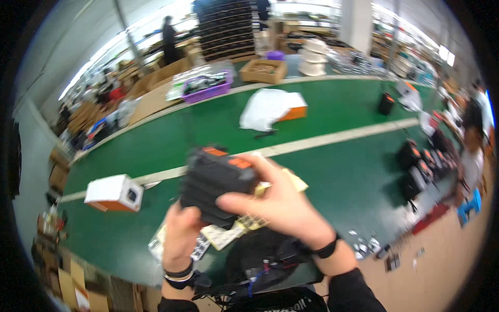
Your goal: Packaging portable electronic devices into boxes on an assembly line.
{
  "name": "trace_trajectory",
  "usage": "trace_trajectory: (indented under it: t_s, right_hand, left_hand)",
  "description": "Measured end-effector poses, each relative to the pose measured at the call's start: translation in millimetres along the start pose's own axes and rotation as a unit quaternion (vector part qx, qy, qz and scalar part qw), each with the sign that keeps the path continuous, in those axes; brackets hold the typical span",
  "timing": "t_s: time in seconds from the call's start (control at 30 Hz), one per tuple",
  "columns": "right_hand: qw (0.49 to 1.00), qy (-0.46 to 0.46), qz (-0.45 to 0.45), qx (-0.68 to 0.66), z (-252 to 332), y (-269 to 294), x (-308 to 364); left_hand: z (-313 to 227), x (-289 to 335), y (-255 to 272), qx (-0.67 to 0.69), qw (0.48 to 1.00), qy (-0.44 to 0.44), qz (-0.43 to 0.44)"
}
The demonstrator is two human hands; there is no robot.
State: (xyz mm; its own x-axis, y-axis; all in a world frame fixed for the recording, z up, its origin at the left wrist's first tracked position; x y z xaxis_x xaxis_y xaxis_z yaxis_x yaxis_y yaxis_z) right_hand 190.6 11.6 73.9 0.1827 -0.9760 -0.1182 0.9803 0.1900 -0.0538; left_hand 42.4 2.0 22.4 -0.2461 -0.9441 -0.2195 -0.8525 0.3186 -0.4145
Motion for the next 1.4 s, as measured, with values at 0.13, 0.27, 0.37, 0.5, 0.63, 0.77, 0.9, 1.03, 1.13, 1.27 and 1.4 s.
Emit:
trace_trajectory:
  t_s: [0.13,0.27,0.37,0.5,0.63,0.77,0.9,1.03,1.13,1.27,1.4]
  right_hand:
    - [0.981,-0.106,-0.068,0.149,-46.7,52.5,-60.3]
    - [0.889,-0.068,-0.193,0.408,-98.1,102.2,-136.5]
    - [0.837,-0.016,-0.216,0.503,-127.8,109.7,-168.6]
    - [0.824,-0.012,-0.271,0.498,-144.7,110.2,-198.6]
    - [0.808,-0.034,-0.243,0.536,-164.3,99.4,-212.0]
    - [0.780,-0.013,-0.206,0.591,-142.2,99.4,-184.8]
    - [0.817,0.115,-0.160,0.541,-52.4,93.5,-48.0]
    - [0.747,0.123,-0.365,0.542,-36.1,187.7,119.9]
    - [0.844,0.107,-0.510,0.131,-92.6,338.7,340.6]
    - [0.921,0.029,-0.380,0.080,-243.1,298.5,270.2]
    - [0.946,-0.016,-0.307,0.104,-305.5,292.0,295.6]
  left_hand:
    - [-11.2,15.3,11.6,-0.178,0.983,-0.040,0.015]
    - [-39.2,78.0,36.3,-0.098,0.995,-0.021,0.006]
    - [-64.4,148.6,104.0,-0.137,0.966,-0.124,-0.180]
    - [-65.6,298.2,203.9,-0.159,0.814,-0.162,-0.535]
    - [43.8,449.0,288.6,-0.193,0.681,-0.040,-0.705]
    - [297.1,591.4,320.5,-0.151,0.742,0.374,-0.535]
    - [395.6,579.3,225.3,-0.116,0.881,0.398,-0.226]
    - [391.5,596.6,220.3,-0.143,0.876,0.416,-0.199]
    - [416.1,622.0,249.0,-0.173,0.869,0.389,-0.253]
    - [486.9,648.9,222.6,0.098,0.884,0.377,-0.260]
    - [466.5,645.2,235.0,0.063,0.877,0.393,-0.270]
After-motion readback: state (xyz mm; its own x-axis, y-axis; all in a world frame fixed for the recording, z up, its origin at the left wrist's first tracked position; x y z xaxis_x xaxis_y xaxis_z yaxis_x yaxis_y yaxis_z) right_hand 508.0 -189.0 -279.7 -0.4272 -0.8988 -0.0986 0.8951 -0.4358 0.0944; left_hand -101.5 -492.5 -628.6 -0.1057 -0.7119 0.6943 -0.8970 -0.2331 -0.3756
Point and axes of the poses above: each hand's wrist, its own x-axis away from the middle knuckle, its own y-axis out of the back of the hand, z = x × y, the point moved 10 cm from there along -x, towards the middle knuckle, and after that the axes turned 9 degrees about -y, right-handed, at the moved point
